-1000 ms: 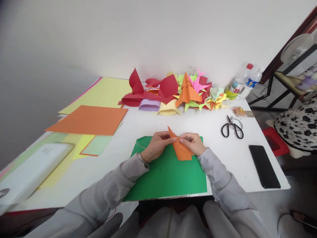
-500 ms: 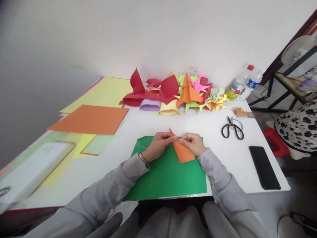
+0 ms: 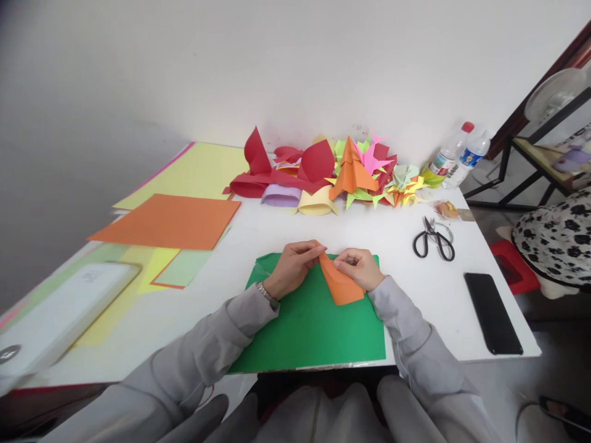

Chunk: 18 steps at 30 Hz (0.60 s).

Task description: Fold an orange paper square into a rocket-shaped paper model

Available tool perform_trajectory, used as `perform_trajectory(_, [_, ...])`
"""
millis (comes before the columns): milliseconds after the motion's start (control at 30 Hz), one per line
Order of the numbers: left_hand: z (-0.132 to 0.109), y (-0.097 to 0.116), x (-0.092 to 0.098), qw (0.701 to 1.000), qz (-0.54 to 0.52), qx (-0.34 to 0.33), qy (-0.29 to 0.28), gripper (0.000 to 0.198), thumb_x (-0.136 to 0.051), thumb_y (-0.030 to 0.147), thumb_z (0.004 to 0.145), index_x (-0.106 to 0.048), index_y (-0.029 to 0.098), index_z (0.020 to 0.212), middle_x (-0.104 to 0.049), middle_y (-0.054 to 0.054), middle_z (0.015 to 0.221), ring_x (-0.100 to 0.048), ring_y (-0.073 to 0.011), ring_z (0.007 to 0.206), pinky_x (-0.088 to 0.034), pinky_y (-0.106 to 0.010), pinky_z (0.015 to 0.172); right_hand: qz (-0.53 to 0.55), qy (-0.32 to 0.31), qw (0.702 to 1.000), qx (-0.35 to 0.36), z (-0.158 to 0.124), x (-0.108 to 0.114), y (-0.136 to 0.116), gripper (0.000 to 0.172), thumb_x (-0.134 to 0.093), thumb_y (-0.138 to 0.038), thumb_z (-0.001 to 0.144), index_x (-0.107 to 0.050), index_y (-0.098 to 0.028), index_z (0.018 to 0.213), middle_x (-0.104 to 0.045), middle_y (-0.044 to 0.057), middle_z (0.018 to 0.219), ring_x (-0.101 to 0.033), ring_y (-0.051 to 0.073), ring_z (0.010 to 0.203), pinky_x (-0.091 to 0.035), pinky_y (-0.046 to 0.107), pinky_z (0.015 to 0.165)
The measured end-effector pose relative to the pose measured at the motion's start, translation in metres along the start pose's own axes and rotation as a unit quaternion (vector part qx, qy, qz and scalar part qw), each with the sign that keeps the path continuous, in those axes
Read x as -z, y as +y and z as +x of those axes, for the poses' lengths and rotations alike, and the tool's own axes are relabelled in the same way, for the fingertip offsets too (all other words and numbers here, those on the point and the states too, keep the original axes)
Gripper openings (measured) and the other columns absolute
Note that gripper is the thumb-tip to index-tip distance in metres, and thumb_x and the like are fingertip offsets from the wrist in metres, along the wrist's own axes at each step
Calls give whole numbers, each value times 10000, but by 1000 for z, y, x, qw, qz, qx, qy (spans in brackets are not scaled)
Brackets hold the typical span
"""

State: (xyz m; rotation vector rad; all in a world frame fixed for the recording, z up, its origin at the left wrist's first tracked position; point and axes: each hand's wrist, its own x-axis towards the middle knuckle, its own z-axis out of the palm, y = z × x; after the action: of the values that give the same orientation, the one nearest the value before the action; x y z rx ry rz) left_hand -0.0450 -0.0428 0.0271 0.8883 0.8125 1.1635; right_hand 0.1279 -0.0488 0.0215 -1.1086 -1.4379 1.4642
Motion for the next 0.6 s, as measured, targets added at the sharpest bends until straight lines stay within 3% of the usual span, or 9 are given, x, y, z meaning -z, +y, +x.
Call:
perform_trajectory(200, [2,0,2,999,-2,-15,33,160,-762,275,625,-685,137,599,-557,10,586,-469,-94,561,-370,-242,538,0,-11,1000,-11,0,-1,-2,314,-741,-456,628,-634,-161,638,-573,-30,492,-449,81,434,-334,215,436])
perform_trajectory(433, [4,-3,5,998,-12,-24,65,162,-739,265,623,-677,141,539,-566,-6,623,-484,-103,581,-380,-235,522,-5,-30,999,-14,0,0,-1,310,-732,-442,636,-616,-155,628,-519,-48,467,-382,64,415,-283,204,418])
perform_trajectory(600, [4,-3,6,997,-2,-38,62,171,-725,279,651,-695,136,563,-566,-13,660,-496,-101,599,-398,-223,524,-11,-37,999,-20,1,-1,-1,317,-730,-451,638,-613,-157,621,-494,-55,446,-358,62,405,-259,206,408])
